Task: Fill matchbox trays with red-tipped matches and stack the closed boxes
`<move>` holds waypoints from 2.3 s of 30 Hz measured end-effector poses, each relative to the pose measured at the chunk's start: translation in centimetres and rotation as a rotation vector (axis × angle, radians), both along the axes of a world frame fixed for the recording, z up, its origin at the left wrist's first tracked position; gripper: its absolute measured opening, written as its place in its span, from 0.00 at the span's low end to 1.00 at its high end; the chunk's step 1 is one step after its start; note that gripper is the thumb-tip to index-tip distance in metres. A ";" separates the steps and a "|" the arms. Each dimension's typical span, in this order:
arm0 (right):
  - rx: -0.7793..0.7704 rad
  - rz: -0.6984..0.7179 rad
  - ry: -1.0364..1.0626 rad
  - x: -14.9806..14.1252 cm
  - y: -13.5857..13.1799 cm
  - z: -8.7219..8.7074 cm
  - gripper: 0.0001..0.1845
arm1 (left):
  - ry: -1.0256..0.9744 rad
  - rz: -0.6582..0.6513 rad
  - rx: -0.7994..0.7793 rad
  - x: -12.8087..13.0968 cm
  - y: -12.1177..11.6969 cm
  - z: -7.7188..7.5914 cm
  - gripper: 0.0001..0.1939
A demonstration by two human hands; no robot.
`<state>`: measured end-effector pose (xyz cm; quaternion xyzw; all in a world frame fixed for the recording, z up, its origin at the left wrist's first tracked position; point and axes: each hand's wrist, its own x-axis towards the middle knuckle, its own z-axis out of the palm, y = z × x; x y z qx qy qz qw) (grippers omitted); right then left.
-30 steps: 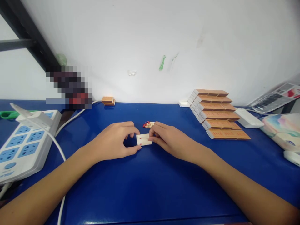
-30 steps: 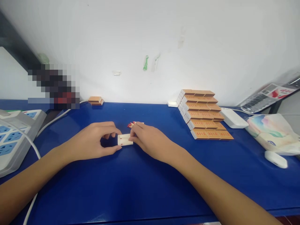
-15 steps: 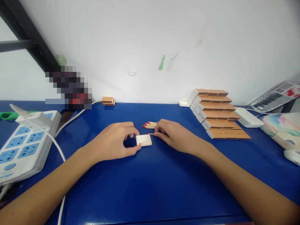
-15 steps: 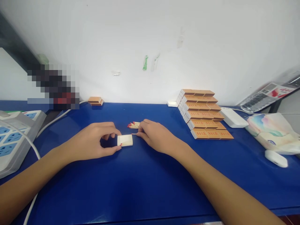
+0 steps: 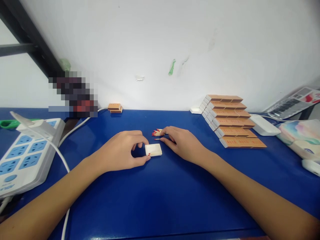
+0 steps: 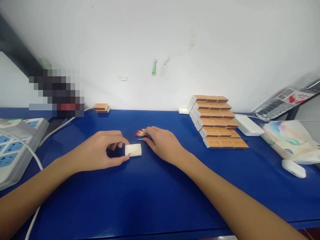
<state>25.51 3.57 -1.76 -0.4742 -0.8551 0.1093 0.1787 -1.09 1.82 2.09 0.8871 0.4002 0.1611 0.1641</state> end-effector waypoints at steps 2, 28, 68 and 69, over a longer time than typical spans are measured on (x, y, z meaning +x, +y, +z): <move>0.001 -0.008 -0.026 -0.1 0.0 0.0 0.11 | -0.006 -0.008 -0.010 0.0 0.0 0.0 0.11; -0.053 -0.011 -0.049 0.3 0.3 0.9 0.07 | 0.008 -0.006 -0.010 -0.1 0.1 0.1 0.11; -0.033 -0.052 -0.077 -0.1 -0.2 0.7 0.07 | 0.032 -0.020 0.024 -0.1 0.1 -0.3 0.11; -0.022 -0.053 -0.082 -0.1 -0.3 0.9 0.07 | 0.032 -0.016 0.024 0.0 0.1 -0.3 0.11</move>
